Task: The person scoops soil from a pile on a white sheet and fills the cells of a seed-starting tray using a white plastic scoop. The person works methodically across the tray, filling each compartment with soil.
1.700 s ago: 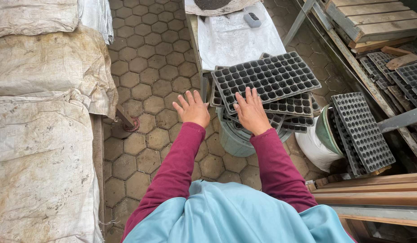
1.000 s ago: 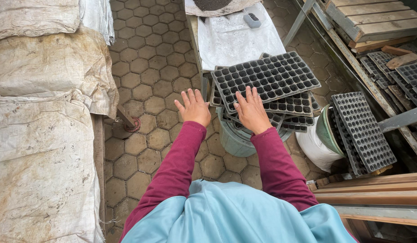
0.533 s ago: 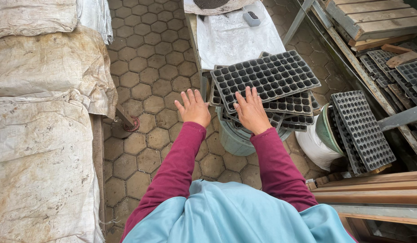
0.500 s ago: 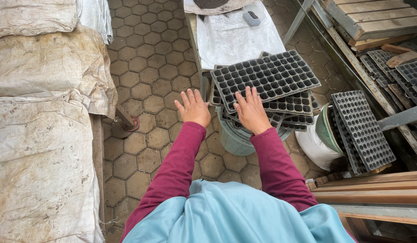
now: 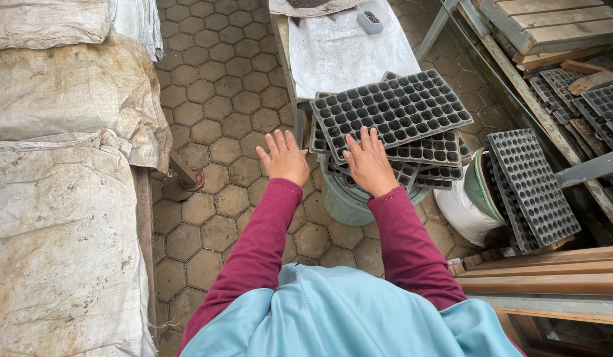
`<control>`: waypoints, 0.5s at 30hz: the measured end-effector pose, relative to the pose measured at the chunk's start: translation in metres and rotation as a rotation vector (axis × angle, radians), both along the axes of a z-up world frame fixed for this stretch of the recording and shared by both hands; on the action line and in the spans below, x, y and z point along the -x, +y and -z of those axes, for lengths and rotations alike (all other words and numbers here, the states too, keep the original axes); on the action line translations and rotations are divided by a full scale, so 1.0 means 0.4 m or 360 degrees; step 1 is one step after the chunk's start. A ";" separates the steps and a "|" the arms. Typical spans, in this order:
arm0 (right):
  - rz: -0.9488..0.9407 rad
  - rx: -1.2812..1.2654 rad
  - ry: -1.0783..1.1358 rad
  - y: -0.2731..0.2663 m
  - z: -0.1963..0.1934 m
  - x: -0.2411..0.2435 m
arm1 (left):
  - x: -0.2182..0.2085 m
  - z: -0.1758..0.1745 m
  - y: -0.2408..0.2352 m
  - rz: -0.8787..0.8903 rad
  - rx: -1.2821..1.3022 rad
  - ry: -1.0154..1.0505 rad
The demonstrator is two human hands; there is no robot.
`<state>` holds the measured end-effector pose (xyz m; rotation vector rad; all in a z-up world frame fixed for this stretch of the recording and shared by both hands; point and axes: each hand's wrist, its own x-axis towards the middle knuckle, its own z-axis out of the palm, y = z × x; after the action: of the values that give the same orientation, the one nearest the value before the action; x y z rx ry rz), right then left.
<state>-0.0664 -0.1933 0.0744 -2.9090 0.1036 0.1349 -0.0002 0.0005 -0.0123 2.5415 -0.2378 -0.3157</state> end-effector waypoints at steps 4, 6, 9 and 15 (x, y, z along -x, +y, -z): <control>0.0001 0.0026 -0.0004 0.011 0.007 -0.002 | -0.002 -0.011 0.017 0.0014 -0.0016 0.0018; 0.0009 0.0031 0.0003 0.020 0.009 -0.002 | -0.004 -0.014 0.028 0.0021 -0.0026 0.0062; 0.0010 0.0009 -0.0001 0.038 0.013 -0.003 | -0.011 -0.011 0.044 0.0031 -0.0040 0.0068; 0.0023 0.0029 0.0039 0.081 0.019 0.000 | -0.012 0.015 0.077 0.0039 0.0036 0.0109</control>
<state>-0.0665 -0.1607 0.0667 -2.9245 0.1309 0.1680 0.0048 0.0313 -0.0183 2.5022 -0.2451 -0.4069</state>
